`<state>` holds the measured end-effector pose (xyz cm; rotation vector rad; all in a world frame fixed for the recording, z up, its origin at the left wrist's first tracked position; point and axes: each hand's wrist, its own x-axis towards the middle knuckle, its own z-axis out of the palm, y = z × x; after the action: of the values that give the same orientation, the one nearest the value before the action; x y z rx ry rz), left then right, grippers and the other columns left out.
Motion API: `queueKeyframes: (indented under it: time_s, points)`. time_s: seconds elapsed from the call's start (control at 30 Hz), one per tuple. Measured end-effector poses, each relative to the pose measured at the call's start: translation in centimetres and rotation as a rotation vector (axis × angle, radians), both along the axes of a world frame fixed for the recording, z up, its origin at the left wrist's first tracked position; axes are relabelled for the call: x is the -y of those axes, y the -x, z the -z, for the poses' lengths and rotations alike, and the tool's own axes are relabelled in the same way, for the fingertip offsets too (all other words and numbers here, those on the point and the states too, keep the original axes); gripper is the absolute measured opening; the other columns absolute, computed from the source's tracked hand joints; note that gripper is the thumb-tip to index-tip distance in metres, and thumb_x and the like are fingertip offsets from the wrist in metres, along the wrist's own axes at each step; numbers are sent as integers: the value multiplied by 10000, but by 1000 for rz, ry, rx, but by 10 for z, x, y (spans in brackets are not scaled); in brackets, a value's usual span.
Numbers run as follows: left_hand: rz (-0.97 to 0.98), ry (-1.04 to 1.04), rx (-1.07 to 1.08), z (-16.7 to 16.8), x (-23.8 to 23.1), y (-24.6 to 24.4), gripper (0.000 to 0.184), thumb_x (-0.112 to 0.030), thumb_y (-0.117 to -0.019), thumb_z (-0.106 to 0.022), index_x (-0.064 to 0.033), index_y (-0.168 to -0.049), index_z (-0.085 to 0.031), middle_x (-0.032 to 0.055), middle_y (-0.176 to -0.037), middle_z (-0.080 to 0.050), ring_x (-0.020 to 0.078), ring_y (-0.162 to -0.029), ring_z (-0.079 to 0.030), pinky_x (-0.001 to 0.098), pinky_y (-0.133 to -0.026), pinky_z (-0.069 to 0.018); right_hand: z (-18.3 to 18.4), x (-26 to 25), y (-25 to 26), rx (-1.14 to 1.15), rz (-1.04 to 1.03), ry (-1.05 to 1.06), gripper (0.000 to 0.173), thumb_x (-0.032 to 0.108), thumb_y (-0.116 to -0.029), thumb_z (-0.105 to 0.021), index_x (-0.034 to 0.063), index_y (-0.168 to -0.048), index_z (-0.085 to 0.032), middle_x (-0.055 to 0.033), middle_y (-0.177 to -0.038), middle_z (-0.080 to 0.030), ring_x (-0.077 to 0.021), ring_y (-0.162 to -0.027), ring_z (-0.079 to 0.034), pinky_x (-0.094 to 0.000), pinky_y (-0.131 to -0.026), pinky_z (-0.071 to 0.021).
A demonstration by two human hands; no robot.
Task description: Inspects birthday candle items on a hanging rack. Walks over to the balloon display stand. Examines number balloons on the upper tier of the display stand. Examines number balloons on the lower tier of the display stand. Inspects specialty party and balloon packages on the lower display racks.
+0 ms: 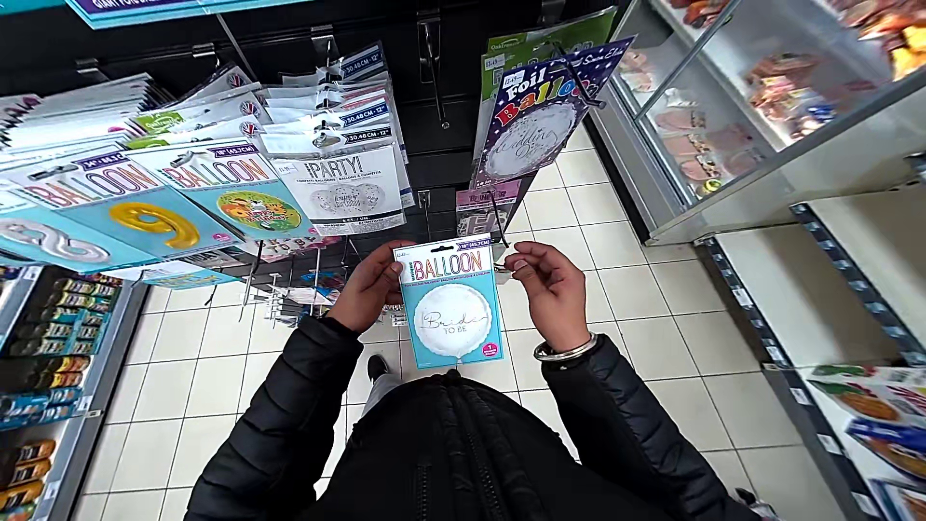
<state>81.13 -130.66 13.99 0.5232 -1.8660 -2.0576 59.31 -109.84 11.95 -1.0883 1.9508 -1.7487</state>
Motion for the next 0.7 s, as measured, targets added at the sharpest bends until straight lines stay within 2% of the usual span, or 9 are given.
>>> queueKeyframes:
  time_s: [0.7]
  points:
    - [-28, 10, -25, -4, -2, -4, 404, -86, -1103, -317, -74, -1487, -440, 215, -1201, -678, 323, -962, -738, 470, -771, -649, 0, -6, -11, 0, 2, -6, 286, 107, -1022, -556, 62, -1293, -634, -60, -1063, -744, -149, -910, -722, -323, -769, -619]
